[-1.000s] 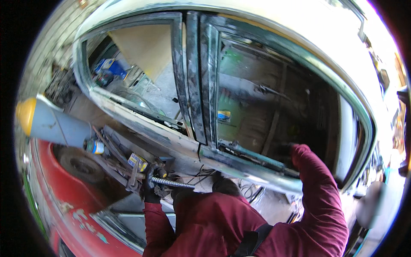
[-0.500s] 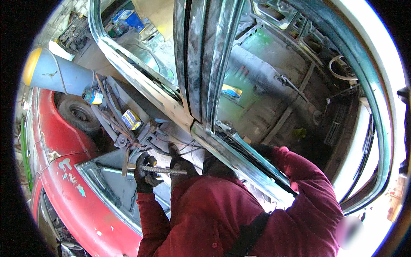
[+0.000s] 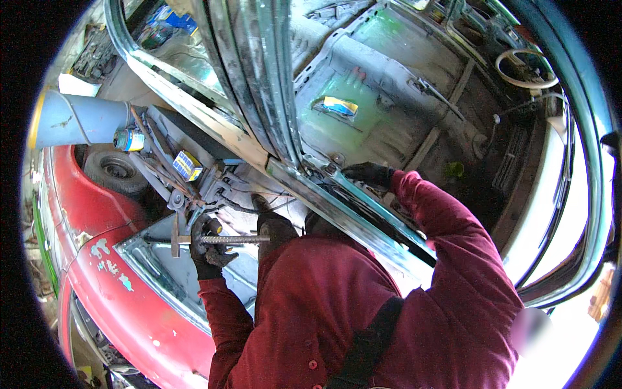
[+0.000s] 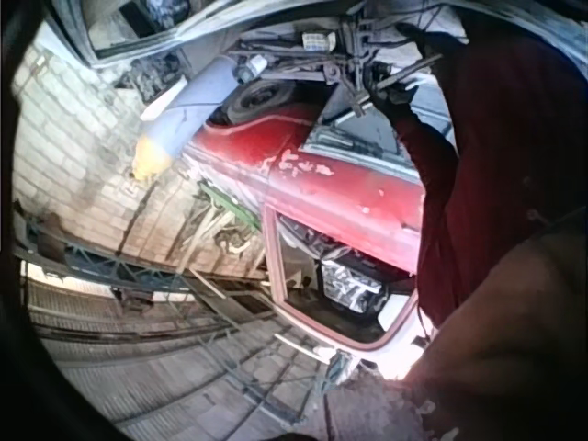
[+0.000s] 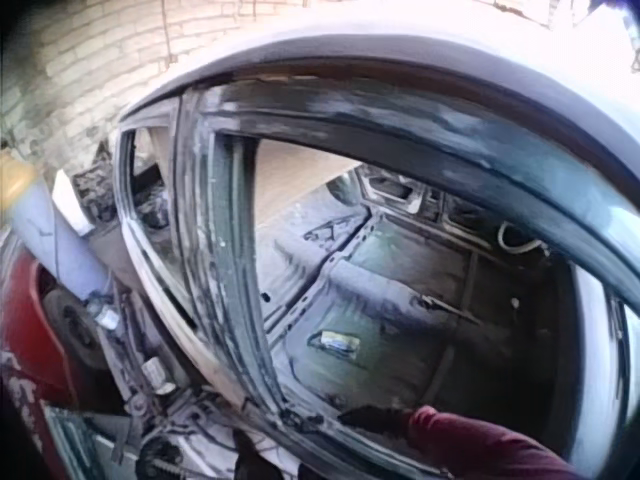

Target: The person uses a hammer and a metal rod to tap and align the door frame of a disassembled car. They then use pliers to remove a bolt and adjust the front hood area.

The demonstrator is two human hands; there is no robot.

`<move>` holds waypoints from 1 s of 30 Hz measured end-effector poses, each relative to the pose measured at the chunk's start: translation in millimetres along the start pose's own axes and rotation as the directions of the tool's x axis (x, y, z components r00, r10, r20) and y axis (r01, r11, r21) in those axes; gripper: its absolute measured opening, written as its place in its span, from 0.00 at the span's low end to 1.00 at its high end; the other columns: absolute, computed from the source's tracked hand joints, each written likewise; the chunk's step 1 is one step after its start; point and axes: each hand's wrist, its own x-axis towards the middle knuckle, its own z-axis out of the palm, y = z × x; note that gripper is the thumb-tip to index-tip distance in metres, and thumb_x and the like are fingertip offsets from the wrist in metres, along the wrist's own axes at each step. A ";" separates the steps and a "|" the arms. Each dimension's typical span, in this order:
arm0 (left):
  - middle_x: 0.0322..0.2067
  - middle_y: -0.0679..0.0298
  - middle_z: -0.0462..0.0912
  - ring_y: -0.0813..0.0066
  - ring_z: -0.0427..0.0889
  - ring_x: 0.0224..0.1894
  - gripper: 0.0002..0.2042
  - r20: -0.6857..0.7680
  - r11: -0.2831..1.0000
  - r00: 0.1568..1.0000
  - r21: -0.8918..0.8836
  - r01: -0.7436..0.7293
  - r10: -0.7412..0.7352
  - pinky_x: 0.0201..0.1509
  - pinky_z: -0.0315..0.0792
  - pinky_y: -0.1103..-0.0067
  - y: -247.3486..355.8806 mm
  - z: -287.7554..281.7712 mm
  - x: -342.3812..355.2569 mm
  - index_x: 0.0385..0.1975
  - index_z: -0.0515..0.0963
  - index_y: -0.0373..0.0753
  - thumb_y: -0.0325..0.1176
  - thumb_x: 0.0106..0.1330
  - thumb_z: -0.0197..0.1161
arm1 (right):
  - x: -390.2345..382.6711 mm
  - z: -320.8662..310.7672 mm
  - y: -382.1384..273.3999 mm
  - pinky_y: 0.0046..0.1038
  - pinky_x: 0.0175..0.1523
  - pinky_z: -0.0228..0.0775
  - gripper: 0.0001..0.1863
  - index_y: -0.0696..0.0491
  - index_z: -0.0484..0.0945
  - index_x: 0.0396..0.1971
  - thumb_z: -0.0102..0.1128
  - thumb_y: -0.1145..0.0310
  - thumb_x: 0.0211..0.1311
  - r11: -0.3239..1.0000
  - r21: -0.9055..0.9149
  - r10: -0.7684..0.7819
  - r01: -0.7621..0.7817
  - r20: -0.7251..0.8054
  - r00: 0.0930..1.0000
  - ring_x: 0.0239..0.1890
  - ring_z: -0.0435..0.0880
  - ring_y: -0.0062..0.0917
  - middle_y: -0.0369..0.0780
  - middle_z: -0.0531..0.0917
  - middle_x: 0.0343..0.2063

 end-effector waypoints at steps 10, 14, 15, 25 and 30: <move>0.26 0.69 0.75 0.70 0.79 0.21 0.16 -0.291 0.960 0.916 -0.130 0.248 -0.276 0.24 0.82 0.67 68.6 64.5 -2.5 0.35 0.74 0.46 0.51 0.78 0.55 | -136.6 -25.7 93.0 0.41 0.65 0.76 0.26 0.51 0.79 0.65 0.59 0.53 0.76 0.834 -0.360 0.379 -0.418 -0.176 0.908 0.60 0.84 0.32 0.42 0.84 0.61; 0.22 0.69 0.76 0.70 0.81 0.15 0.16 -0.230 0.890 0.893 -0.346 0.297 -0.387 0.17 0.83 0.66 86.1 74.0 1.6 0.33 0.74 0.46 0.50 0.79 0.55 | -196.2 -18.1 73.9 0.42 0.64 0.78 0.27 0.51 0.79 0.65 0.60 0.50 0.75 0.773 -0.286 0.538 -0.566 -0.177 0.824 0.60 0.84 0.33 0.44 0.84 0.61; 0.21 0.68 0.77 0.70 0.81 0.14 0.16 -0.230 0.883 0.890 -0.363 0.297 -0.393 0.16 0.82 0.66 84.7 71.1 3.7 0.32 0.74 0.46 0.50 0.79 0.55 | -208.8 -15.6 68.6 0.42 0.63 0.78 0.28 0.51 0.79 0.65 0.60 0.50 0.74 0.756 -0.274 0.571 -0.595 -0.169 0.803 0.60 0.84 0.33 0.44 0.84 0.61; 0.27 0.71 0.70 0.81 0.70 0.17 0.14 -0.148 0.967 0.963 -0.155 0.202 -0.225 0.17 0.69 0.79 64.4 69.7 26.8 0.33 0.72 0.45 0.45 0.82 0.52 | -191.3 11.4 42.5 0.46 0.59 0.82 0.32 0.52 0.78 0.65 0.62 0.44 0.72 0.765 -0.210 0.607 -0.608 -0.076 0.791 0.59 0.85 0.36 0.47 0.84 0.60; 0.30 0.72 0.68 0.81 0.69 0.30 0.09 -0.044 0.976 0.979 -0.101 0.192 -0.197 0.35 0.70 0.80 70.0 77.8 24.7 0.37 0.72 0.43 0.40 0.79 0.54 | -170.9 7.0 53.3 0.45 0.46 0.85 0.31 0.50 0.84 0.57 0.64 0.40 0.68 0.779 -0.064 0.617 -0.624 -0.097 0.781 0.38 0.88 0.36 0.43 0.90 0.43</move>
